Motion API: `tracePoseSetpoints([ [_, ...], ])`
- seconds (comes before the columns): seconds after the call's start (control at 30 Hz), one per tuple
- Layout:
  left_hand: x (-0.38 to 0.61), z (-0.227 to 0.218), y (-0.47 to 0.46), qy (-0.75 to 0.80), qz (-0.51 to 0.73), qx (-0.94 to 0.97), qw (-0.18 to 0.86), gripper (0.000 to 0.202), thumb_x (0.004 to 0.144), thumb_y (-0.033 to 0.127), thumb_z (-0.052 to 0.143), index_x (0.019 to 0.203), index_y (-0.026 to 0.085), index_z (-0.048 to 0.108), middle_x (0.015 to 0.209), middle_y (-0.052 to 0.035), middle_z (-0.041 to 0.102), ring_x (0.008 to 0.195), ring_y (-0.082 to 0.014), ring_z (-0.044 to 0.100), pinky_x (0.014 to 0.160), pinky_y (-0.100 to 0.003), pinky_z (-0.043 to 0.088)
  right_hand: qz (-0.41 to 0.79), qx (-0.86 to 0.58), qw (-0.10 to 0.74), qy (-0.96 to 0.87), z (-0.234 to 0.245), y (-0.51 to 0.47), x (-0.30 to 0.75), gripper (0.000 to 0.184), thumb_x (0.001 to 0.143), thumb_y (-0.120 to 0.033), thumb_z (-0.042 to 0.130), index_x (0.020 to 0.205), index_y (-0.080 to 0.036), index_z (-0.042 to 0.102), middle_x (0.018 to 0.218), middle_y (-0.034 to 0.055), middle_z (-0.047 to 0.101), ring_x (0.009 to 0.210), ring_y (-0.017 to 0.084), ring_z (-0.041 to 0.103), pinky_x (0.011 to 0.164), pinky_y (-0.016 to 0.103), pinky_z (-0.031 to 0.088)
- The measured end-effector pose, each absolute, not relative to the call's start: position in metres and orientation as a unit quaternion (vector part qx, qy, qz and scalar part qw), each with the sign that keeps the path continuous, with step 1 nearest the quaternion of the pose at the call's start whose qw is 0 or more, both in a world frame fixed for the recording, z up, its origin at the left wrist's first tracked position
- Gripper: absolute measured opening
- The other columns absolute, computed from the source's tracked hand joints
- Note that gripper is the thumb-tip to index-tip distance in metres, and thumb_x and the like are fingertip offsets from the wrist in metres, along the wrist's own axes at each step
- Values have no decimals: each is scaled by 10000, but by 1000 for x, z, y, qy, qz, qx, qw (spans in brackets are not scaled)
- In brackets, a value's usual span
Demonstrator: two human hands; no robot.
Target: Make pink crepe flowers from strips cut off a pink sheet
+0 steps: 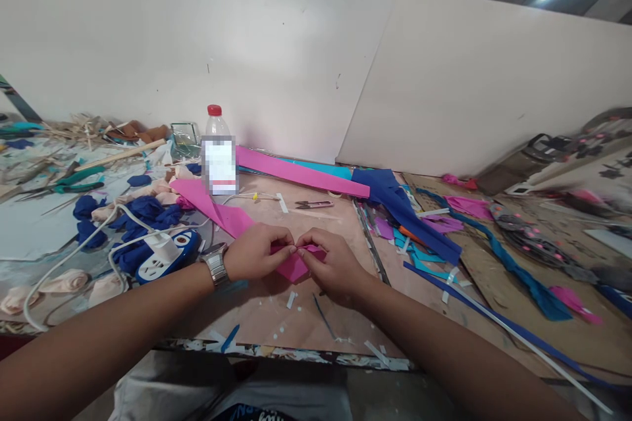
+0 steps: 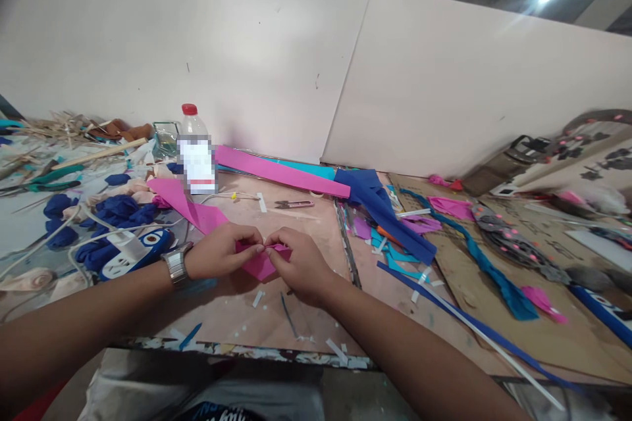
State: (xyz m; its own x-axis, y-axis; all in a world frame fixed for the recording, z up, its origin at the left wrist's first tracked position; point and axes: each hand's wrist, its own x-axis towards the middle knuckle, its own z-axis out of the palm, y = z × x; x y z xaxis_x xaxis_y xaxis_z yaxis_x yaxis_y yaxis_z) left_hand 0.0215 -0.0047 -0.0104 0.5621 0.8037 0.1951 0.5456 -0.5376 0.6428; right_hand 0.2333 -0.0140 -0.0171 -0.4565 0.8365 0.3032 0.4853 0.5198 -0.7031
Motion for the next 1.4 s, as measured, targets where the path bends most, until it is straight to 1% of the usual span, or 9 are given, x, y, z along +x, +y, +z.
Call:
tracePoseSetpoints([
  [0.27,22,-12,-6,396,231,858,233,269,975,383,511,937,218,721,857,-25,742,770,-173,646,681,-270,413,276,-425,313,-803,-18,-13,234,80,882,-187,603,883,-198,682,867,33,705,801,183,624,749,289,458],
  [0.4,23,-13,-8,410,220,863,196,279,991,403,492,957,226,705,887,-31,748,782,-184,654,663,-274,393,361,-449,326,-750,-20,-16,230,104,899,-235,583,867,-187,669,823,22,669,744,165,598,646,257,469],
  [0.5,24,-13,-9,410,217,865,194,292,995,418,482,960,227,700,891,-32,749,784,-188,658,655,-276,385,454,-449,340,-691,-19,-19,226,126,900,-295,588,864,-187,641,809,6,624,700,151,578,562,235,474],
  [0.57,25,-12,-9,404,220,865,200,295,991,422,487,965,223,702,896,-36,750,794,-190,662,665,-280,390,484,-447,350,-666,-19,-20,223,134,892,-304,593,841,-184,621,782,-5,597,675,142,563,539,230,469],
  [0.67,24,-11,-9,405,219,863,208,288,980,418,502,969,218,709,887,-38,751,788,-192,664,668,-285,393,468,-449,364,-669,-19,-19,223,129,881,-278,596,811,-172,614,752,-10,587,669,136,540,562,236,456],
  [0.83,23,-11,-7,425,206,858,203,301,975,435,504,966,235,728,869,-32,754,772,-192,661,652,-282,384,375,-442,340,-740,-20,-12,229,79,866,-212,613,864,-165,677,826,14,670,763,153,588,694,262,457],
  [0.93,23,-13,-6,433,200,855,205,289,970,438,519,970,247,736,872,-25,757,766,-186,658,644,-276,378,335,-438,328,-767,-20,-11,231,93,870,-217,610,844,-166,684,804,15,681,748,155,596,688,259,444],
  [1.17,22,-12,-5,417,206,853,237,285,963,415,526,950,228,739,845,-21,745,738,-169,634,646,-271,376,385,-459,358,-716,-21,-13,228,113,846,-250,636,780,-164,670,754,11,663,708,151,583,643,247,441],
  [1.4,21,-10,-3,403,216,850,262,343,982,416,483,902,198,736,766,-16,714,671,-147,587,620,-266,350,406,-450,364,-707,-23,-11,229,138,847,-290,658,791,-165,679,769,16,678,709,154,594,648,250,457],
])
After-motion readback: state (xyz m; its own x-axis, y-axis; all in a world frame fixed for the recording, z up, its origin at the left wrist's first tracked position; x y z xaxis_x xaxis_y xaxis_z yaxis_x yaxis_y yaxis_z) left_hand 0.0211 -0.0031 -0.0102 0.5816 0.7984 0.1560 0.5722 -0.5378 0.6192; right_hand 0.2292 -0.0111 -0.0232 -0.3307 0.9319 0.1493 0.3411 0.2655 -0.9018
